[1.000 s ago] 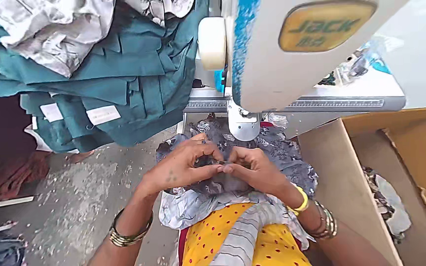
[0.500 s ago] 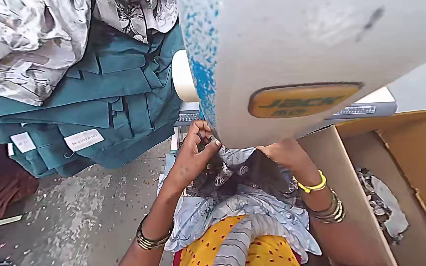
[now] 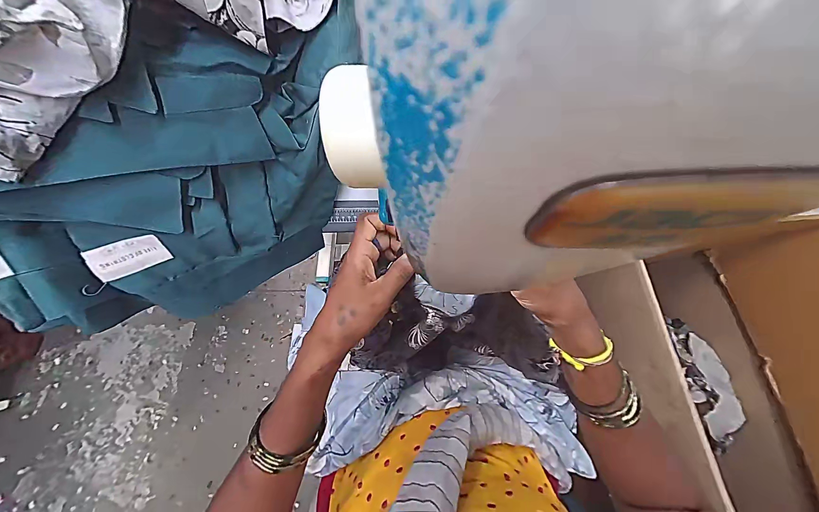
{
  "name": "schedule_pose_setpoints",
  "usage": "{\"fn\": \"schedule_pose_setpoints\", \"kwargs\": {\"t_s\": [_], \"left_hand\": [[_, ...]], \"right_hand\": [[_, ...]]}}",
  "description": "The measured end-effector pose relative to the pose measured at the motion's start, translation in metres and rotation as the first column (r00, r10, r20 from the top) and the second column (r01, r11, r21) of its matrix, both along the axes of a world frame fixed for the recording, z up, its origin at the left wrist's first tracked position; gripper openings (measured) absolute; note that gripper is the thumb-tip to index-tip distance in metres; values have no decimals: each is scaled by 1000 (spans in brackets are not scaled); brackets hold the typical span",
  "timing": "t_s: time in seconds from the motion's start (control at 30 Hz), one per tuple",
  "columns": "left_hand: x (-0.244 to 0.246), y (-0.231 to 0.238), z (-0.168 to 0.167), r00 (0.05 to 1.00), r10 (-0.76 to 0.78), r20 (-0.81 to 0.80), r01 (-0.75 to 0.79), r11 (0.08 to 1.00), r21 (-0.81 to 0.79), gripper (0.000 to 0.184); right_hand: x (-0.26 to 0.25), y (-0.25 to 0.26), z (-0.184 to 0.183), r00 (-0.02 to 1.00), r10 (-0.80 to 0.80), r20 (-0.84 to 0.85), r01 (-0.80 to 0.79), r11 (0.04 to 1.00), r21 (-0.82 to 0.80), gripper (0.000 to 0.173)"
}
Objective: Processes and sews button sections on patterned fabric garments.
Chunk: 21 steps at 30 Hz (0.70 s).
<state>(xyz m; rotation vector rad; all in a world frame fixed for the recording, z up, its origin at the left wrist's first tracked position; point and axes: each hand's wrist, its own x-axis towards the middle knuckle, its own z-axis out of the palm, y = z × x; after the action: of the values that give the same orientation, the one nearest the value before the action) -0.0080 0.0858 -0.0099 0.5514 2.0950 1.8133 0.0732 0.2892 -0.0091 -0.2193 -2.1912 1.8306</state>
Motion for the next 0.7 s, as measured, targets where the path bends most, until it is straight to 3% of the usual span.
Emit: {"fn": "schedule_pose_setpoints", "kwargs": {"t_s": [0.1,0.4,0.7], "left_hand": [[0,-1,1,1000,-13,0,13,998,-54,29],[-1,0,-4,997,-22,75,19,999,44,24],[-1,0,-3,995,-15,98,9,998,63,25]], "right_hand": [[0,-1,-4,1000,-4,-21,4,999,-33,27],[-1,-4,-7,997,-5,-74,-2,997,-84,42],[-2,-7,-5,997,-43,-71,33,991,-133,35]]}}
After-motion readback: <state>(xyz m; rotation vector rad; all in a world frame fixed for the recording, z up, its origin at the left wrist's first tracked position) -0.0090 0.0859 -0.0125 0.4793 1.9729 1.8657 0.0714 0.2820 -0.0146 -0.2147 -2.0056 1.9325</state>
